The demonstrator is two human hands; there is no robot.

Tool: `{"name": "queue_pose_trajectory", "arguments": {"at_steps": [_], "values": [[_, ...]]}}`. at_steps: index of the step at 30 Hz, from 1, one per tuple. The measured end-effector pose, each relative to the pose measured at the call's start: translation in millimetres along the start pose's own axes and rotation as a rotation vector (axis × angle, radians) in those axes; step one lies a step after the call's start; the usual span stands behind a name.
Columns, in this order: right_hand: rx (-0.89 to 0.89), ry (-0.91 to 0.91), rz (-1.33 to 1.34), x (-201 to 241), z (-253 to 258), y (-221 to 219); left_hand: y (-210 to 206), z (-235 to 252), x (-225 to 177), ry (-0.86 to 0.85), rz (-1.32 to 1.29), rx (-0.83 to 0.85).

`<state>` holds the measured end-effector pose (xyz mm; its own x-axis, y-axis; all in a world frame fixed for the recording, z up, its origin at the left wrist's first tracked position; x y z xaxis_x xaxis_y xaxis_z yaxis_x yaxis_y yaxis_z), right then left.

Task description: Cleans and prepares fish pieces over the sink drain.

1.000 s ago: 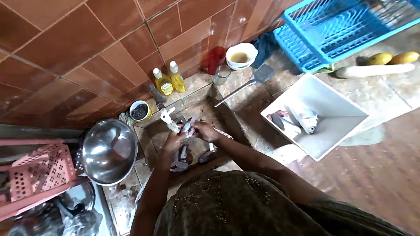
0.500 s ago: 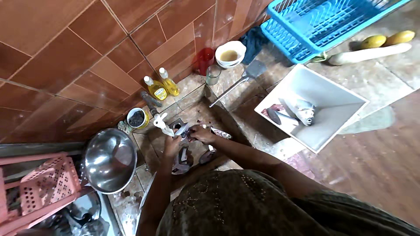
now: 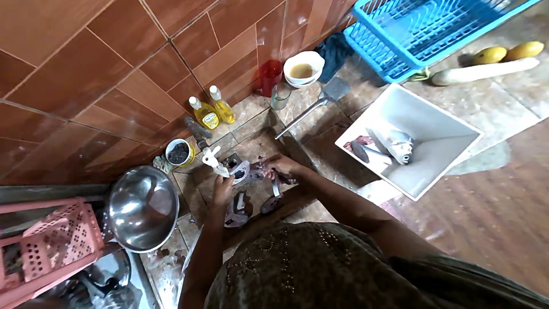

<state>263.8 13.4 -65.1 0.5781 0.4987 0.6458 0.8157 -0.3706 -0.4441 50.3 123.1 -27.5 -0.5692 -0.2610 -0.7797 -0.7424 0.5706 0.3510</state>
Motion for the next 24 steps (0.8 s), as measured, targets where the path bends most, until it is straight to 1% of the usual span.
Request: {"name": "queue_pose_trajectory", "arguments": {"at_steps": [2,3,4,6,7,8,9,10,11,12,13,14,16,19,22,24], "values": [[-0.048,0.05,-0.03,2,0,17,5,-3,-1,0.016,-0.033,-0.013],[-0.096,0.085,-0.144,4,0,27,8,-4,-1,0.017,-0.029,-0.02],[-0.156,0.116,-0.372,8,2,37,9,-5,-2,0.016,-0.023,-0.018],[-0.21,0.09,-0.924,11,8,47,9,-7,-1,0.013,-0.034,0.011],[-0.201,0.079,-1.076,13,11,44,7,-7,-2,0.014,-0.046,0.038],[-0.186,0.115,-1.078,17,10,34,5,-7,-2,0.011,-0.06,0.067],[-0.15,0.162,-0.934,24,5,18,2,-7,-2,0.002,-0.07,0.09],[-0.082,0.188,-0.706,27,2,1,-1,-7,-2,-0.007,-0.085,0.113],[0.011,0.172,-0.472,24,2,-15,-4,-7,-2,-0.015,-0.106,0.135],[0.103,0.148,-0.295,21,3,-30,-6,-7,-1,-0.017,-0.127,0.15],[0.16,0.123,-0.2,18,5,-42,-6,-7,-2,-0.014,-0.155,0.158],[0.195,0.11,-0.17,17,6,-50,-6,-9,-4,-0.009,-0.176,0.167],[0.222,0.118,-0.219,20,7,-60,-3,-13,-9,-0.004,-0.144,0.201],[0.229,0.163,-0.353,27,4,-72,0,-17,-16,-0.046,0.078,0.253],[0.212,0.202,-0.523,30,6,-83,-3,-13,-17,-0.075,0.288,0.229],[0.196,0.188,-0.599,34,5,-87,-4,-11,-16,-0.083,0.33,0.187]]}}
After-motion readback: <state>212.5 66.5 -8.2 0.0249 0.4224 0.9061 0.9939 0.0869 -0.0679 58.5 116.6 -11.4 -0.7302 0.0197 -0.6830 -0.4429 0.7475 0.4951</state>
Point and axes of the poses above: each hand's wrist, its own z-axis towards the middle knuckle, its own y-axis out of the back of the hand, x = y × z, the point moved 7 cm from there along z, towards the middle knuckle, and after that the axes turned 10 degrees about z, right-handed, at the moved point
